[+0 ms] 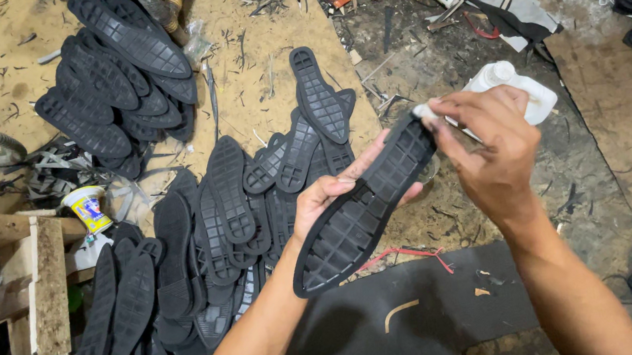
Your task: The person repeatedly wipes the bottom of black shoe soles with a white cloth, dipping the cloth into a small container between applications. The person handles multiple soles one at a time, turning them over and wiping different areas of the tread pattern.
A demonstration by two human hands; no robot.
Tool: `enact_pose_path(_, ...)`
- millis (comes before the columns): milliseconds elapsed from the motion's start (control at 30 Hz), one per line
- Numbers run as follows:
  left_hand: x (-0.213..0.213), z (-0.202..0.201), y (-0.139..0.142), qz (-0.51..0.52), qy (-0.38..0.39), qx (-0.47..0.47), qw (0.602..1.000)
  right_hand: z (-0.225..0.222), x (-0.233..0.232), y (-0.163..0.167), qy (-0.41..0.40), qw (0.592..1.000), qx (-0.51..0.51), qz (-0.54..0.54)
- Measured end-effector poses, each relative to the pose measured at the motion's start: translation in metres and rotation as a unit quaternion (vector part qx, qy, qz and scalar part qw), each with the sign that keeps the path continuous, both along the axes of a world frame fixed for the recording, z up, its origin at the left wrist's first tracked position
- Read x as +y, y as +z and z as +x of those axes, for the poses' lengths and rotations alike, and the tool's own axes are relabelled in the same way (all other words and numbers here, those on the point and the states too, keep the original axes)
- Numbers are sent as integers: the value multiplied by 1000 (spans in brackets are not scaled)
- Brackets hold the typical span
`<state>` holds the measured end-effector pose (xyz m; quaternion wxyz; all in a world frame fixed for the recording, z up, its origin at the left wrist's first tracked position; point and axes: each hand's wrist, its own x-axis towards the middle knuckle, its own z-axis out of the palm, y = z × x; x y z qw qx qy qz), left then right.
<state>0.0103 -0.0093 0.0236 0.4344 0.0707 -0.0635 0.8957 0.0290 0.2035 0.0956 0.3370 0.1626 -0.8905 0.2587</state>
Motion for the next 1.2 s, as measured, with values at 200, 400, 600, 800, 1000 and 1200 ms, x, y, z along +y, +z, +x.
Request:
enact_pose_path(200, 1, 1, -2, 5, 2, -5, 1000, 0, -3, 3, 18, 1000, -12, -2)
enact_pose_path(400, 1, 1, -9, 59, -2, -7, 998, 7, -19, 0, 58, 998, -7, 14)
enact_pose_path(600, -1, 3, -14, 25, 9, -21, 999, 13, -28, -4, 65, 997, -17, 24)
enact_pose_path(800, -4, 2, -16, 105, -22, 12, 994, 16, -35, -4, 119, 992, -29, 13)
enact_pose_path(1000, -3, 3, -17, 62, -13, 13, 998, 28, -51, 0, 148, 988, -31, 40)
enact_pose_path(1200, -7, 4, -10, 27, 6, -2, 1000, 34, -41, -13, 138, 988, -64, -17)
